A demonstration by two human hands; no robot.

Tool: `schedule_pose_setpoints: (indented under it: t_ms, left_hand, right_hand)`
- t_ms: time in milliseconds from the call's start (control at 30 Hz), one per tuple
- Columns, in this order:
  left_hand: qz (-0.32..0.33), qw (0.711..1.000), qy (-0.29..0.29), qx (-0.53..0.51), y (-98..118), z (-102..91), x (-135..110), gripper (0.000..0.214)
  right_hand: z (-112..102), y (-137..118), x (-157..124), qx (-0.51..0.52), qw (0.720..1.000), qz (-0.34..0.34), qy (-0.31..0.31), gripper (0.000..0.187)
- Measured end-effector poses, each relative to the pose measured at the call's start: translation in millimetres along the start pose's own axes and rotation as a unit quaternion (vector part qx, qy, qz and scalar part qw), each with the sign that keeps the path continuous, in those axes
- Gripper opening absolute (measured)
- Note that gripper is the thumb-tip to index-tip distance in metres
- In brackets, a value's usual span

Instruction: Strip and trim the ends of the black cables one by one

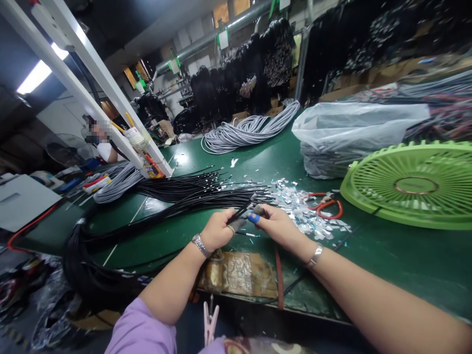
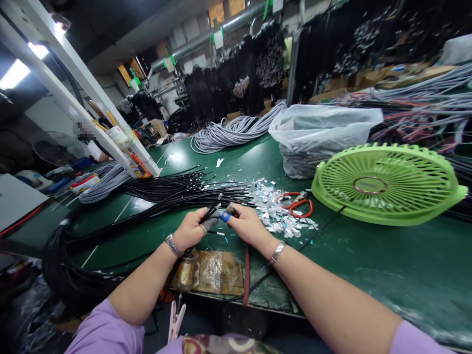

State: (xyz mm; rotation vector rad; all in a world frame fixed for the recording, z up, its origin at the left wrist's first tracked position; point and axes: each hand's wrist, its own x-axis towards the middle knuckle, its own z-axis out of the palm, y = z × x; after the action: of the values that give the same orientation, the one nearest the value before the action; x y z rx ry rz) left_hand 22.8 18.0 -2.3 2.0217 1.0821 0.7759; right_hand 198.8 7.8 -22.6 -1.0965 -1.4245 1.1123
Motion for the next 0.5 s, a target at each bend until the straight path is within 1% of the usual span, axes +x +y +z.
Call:
schedule_pose_setpoints:
  t_ms: [33,100,167,200,233,300,400,500]
  left_hand:
    - [0.001,1.000,0.010,0.026,-0.7,-1.2,-0.6,0.024]
    - [-0.029,0.998,0.032,0.037,-2.2,-3.6,-1.5,0.025]
    - [-0.086,0.995,0.046,-0.003,-3.1,-5.4,-1.5,0.030]
    - [-0.113,0.992,0.045,-0.032,-3.2,-5.8,-1.1,0.032]
    - [-0.134,0.988,0.040,-0.060,-2.9,-6.0,-0.6,0.035]
    - [-0.153,0.983,0.024,-0.102,-1.5,-5.6,0.3,0.041]
    - [-0.158,0.979,0.015,-0.130,1.7,-4.4,0.7,0.047]
    - [-0.164,0.977,0.016,-0.137,4.8,-3.7,0.1,0.048]
  right_hand:
    - [-3.2,-0.5,1.6,0.006,1.000,0.013,0.013,0.041]
    - [-11.0,-0.6,5.7,0.037,0.996,0.047,0.071,0.042]
    - [-18.1,-0.1,9.2,0.090,0.982,0.084,0.141,0.043]
    - [-20.2,0.0,9.9,0.117,0.976,0.097,0.157,0.043]
    - [-20.9,-0.1,9.7,0.137,0.973,0.103,0.155,0.043]
    - [-17.5,-1.0,6.9,0.153,0.976,0.101,0.115,0.041]
    - [-5.5,-2.1,0.7,0.144,0.985,0.090,0.037,0.040]
    - [4.6,-0.3,-2.8,0.143,0.986,0.083,-0.016,0.042]
